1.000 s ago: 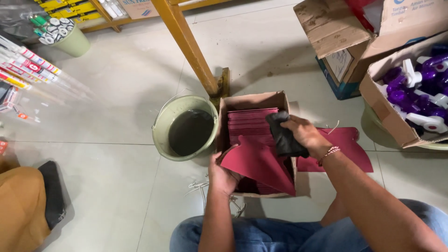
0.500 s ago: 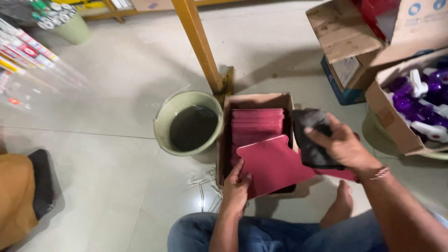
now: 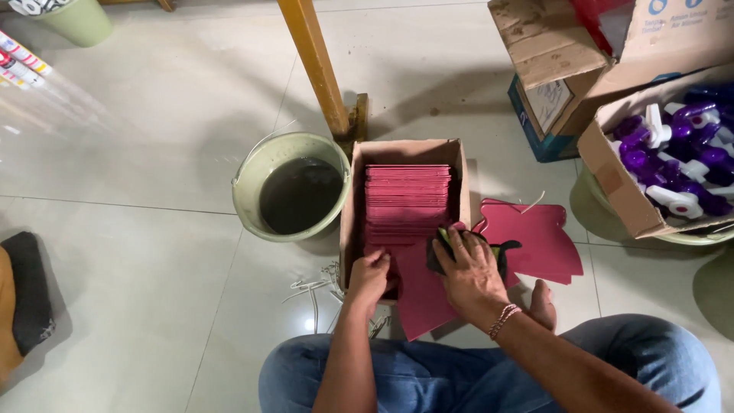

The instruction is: The person sits on the floor and wipes pink plastic cutting boards with a cloth. They pick up each board from a cardboard box, wipe both sides, and place the cleaned boards on the floor. The person repeats this process for multiple boards.

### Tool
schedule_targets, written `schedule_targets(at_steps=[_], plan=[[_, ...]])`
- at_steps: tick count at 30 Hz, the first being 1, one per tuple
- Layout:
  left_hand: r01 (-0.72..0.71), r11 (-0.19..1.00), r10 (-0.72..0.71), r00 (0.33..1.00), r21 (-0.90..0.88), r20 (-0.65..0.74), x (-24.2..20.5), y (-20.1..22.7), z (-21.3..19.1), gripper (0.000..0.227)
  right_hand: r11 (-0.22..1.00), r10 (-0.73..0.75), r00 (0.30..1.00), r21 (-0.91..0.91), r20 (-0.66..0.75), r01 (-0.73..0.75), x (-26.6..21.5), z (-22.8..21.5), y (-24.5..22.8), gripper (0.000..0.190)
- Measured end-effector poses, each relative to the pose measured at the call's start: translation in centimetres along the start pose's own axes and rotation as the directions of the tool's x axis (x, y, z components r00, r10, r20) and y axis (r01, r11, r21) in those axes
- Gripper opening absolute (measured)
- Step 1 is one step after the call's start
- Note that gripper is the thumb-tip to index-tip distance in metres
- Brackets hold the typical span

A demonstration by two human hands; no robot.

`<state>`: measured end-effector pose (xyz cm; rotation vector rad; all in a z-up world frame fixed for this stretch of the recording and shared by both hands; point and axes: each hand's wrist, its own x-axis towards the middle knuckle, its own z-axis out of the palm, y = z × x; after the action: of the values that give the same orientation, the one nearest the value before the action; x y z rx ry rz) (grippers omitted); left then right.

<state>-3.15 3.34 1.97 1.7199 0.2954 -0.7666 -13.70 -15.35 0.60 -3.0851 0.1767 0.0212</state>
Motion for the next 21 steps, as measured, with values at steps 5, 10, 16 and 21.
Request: schedule_targets(at_steps=[5,10,16,21], plan=[[0.059,0.995,-0.057,0.998,-0.081,0.031,-1.8,2.1,-0.5,0.044,0.881,-0.456,0.834,-0.027,-0.311,0.472,-1.9,-1.3,-3.3,0.063],[-0.097,0.987,0.099,0.995,-0.125,0.006,-2.5,0.0,0.2,0.034,0.996,-0.093,0.94,-0.015,-0.327,0.093,0.1,-0.8,-0.3,0.056],[-0.18,0.981,0.176,0.982,-0.071,-0.068,-3.5,0.5,0.4,0.03,0.976,-0.14,0.954,0.129,-0.264,0.178,-1.1,-0.3,-4.1,0.061],[-0.238,0.908,0.235,0.971,-0.344,-0.052,-4.0,0.6,0.3,0.039,0.99,0.068,0.954,0.135,-0.293,-0.029,0.7,1.1,-0.5,0.059]])
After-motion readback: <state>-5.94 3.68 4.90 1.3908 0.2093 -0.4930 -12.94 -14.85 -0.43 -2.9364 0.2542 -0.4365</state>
